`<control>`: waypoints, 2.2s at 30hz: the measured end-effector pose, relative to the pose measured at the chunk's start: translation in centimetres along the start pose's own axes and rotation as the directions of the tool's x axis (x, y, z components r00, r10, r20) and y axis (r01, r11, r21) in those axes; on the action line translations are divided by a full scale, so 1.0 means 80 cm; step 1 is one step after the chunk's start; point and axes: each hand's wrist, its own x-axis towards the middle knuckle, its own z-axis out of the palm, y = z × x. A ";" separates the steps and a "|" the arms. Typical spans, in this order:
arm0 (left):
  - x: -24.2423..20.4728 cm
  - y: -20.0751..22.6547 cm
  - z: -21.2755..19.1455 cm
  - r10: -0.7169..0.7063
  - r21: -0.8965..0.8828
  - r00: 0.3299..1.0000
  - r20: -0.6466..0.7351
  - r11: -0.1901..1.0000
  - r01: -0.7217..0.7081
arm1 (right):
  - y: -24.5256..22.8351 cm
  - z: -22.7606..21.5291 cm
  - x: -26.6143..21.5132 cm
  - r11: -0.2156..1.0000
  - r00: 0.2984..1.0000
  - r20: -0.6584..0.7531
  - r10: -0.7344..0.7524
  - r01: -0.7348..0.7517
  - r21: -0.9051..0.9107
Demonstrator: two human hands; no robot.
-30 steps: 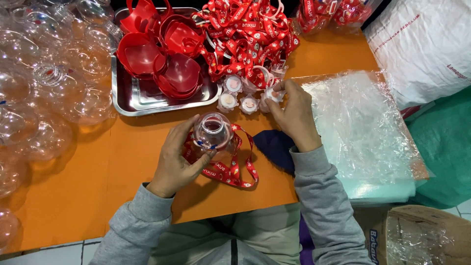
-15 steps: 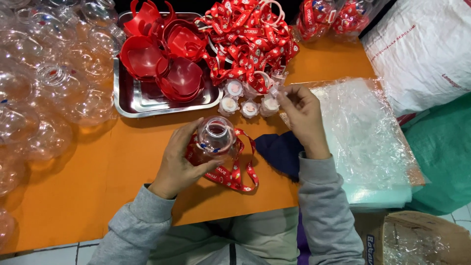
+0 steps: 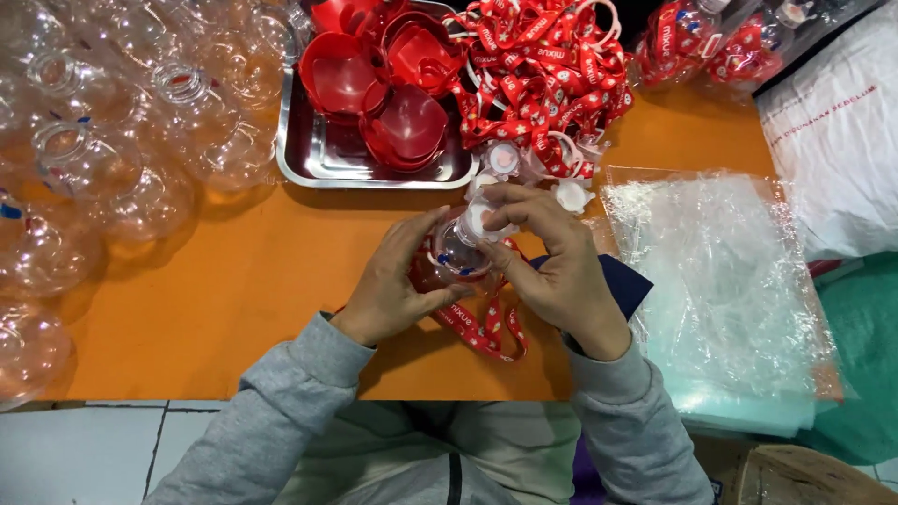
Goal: Attaching a lanyard to a plastic bottle and placing it inside a plastic bag for packaging.
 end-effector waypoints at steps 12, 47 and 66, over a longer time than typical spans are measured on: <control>0.000 0.002 -0.001 -0.013 -0.017 1.000 0.005 1.000 0.013 | -0.011 -0.002 0.016 0.983 0.988 0.136 -0.071 0.093 -0.159; -0.005 0.000 -0.004 0.055 0.009 0.997 0.045 0.998 -0.055 | 0.008 -0.021 0.027 0.951 0.913 0.385 -0.135 0.229 -0.210; -0.007 -0.003 -0.002 0.019 0.019 0.999 0.039 1.000 -0.020 | -0.006 0.016 -0.003 0.970 0.998 0.053 0.025 -0.011 -0.245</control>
